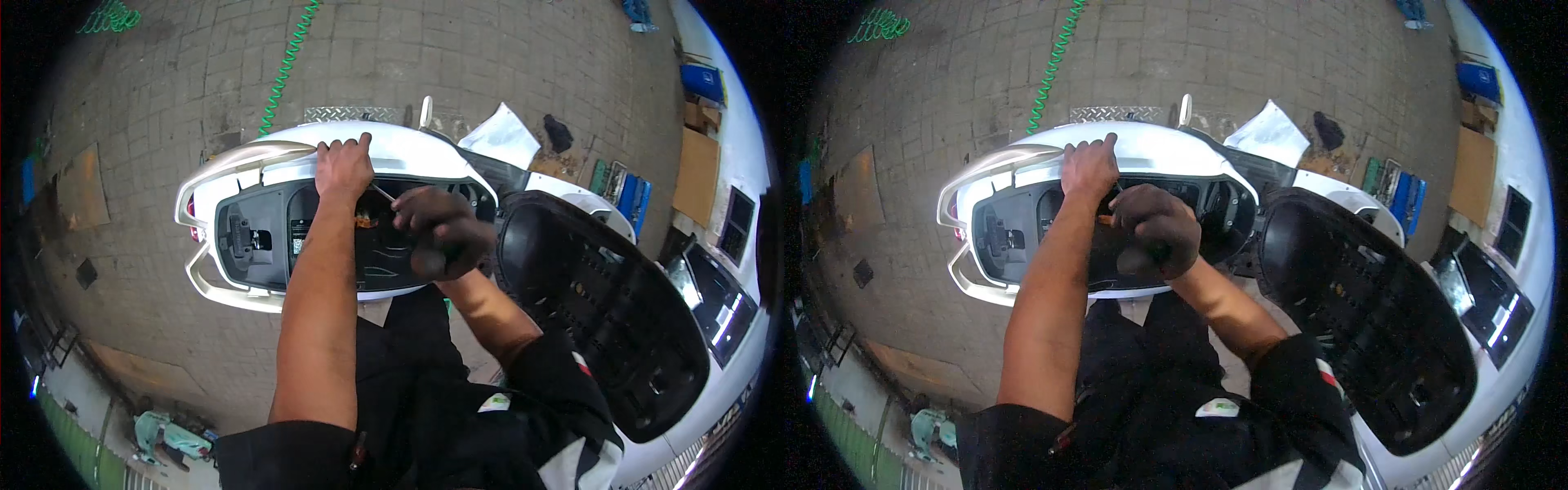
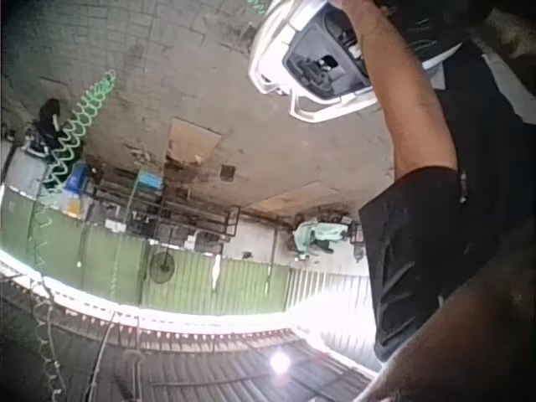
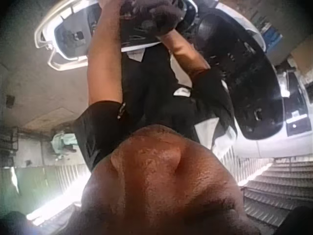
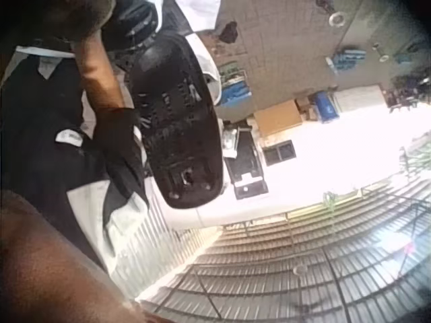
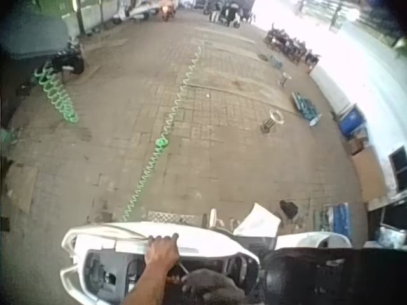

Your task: The person uses a screwdriver to remove screws from the inner compartment of a white scooter, holding the removed screws in their hand. They then place a plastic cover plate back into the compartment and use the screwdriver to secure it with the screws.

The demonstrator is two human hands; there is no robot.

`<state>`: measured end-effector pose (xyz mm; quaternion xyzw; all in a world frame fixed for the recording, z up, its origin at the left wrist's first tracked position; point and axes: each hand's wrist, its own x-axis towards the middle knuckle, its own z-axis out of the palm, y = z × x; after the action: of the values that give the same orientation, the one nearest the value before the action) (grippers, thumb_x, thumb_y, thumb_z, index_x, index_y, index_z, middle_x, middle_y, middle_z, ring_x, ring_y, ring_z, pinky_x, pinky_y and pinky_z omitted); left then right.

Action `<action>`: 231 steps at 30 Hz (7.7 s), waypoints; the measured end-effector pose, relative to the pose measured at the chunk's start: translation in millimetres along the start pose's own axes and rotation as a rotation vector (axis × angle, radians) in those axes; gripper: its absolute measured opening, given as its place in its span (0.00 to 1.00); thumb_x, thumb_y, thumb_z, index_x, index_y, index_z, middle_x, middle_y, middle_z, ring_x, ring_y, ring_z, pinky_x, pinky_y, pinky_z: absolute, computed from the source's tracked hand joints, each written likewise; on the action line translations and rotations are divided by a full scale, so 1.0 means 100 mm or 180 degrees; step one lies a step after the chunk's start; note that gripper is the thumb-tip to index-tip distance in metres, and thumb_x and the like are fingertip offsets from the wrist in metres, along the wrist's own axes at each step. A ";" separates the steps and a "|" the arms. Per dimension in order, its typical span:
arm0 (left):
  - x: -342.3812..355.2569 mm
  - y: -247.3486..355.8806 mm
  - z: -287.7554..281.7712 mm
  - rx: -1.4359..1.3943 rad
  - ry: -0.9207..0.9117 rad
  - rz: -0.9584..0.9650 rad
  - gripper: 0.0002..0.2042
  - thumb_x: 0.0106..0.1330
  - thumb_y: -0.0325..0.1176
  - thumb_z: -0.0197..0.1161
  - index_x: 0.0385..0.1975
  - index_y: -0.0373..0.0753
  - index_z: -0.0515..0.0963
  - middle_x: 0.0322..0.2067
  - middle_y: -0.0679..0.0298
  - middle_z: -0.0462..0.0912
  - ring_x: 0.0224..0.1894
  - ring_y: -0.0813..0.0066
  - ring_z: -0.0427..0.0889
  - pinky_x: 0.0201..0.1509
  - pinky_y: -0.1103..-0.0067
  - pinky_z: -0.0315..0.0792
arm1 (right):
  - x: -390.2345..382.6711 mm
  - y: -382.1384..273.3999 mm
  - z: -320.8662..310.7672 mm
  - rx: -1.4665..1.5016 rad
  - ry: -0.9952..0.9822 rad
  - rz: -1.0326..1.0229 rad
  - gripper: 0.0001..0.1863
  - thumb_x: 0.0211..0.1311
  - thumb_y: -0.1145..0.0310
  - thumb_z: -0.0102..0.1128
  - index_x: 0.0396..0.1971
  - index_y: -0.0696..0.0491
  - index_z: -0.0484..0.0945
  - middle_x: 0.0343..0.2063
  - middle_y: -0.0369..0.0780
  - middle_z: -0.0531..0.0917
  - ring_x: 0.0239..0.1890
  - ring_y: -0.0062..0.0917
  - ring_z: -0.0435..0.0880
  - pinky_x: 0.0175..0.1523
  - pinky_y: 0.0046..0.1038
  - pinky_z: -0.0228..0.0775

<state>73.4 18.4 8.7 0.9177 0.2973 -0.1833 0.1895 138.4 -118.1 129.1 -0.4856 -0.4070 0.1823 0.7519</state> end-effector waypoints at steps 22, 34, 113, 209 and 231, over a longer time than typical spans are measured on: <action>-0.02 0.12 0.00 0.0368 -0.0127 -0.0105 0.17 0.66 0.34 0.56 0.55 0.49 0.76 0.39 0.60 0.87 0.46 0.59 0.84 0.57 0.60 0.70 | -0.02 -0.23 -0.37 -0.0808 -0.0829 -0.0783 0.18 0.50 0.65 0.75 0.43 0.38 0.85 0.47 0.35 0.84 0.46 0.34 0.86 0.44 0.32 0.85; -0.01 0.09 0.00 0.0140 -0.0050 -0.0099 0.14 0.67 0.34 0.55 0.51 0.47 0.78 0.38 0.60 0.87 0.46 0.58 0.84 0.56 0.61 0.70 | 0.07 -0.49 -0.47 -0.1298 -0.1480 -0.0252 0.20 0.47 0.67 0.77 0.43 0.38 0.84 0.53 0.39 0.80 0.55 0.39 0.82 0.59 0.44 0.80; -1.19 -0.68 0.35 -0.1654 0.2570 -0.0171 0.12 0.56 0.40 0.73 0.37 0.44 0.84 0.25 0.59 0.84 0.30 0.58 0.85 0.36 0.69 0.76 | -0.01 -0.03 -0.44 -0.0452 -0.0247 -0.1471 0.22 0.65 0.74 0.65 0.58 0.55 0.71 0.48 0.52 0.84 0.51 0.41 0.87 0.56 0.40 0.85; -0.59 -0.84 0.18 -0.8338 0.0853 0.2695 0.46 0.67 0.66 0.53 0.73 0.34 0.52 0.69 0.39 0.60 0.68 0.48 0.68 0.70 0.60 0.66 | -0.79 0.76 -0.35 0.0718 0.0574 0.0724 0.13 0.66 0.63 0.58 0.25 0.50 0.66 0.17 0.29 0.61 0.18 0.15 0.59 0.23 0.21 0.52; -0.60 -0.46 0.32 -0.0803 0.2173 0.1400 0.26 0.44 0.38 0.79 0.48 0.51 0.80 0.30 0.61 0.80 0.36 0.60 0.80 0.48 0.67 0.70 | -0.64 0.82 -0.29 0.1163 -0.0072 -0.0017 0.21 0.69 0.50 0.44 0.20 0.47 0.57 0.14 0.31 0.55 0.20 0.20 0.52 0.26 0.27 0.47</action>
<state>-7.8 9.5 -2.7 0.9369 0.1602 0.2137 0.2257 132.8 -140.3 23.1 -0.3377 -0.3768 0.2566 0.8235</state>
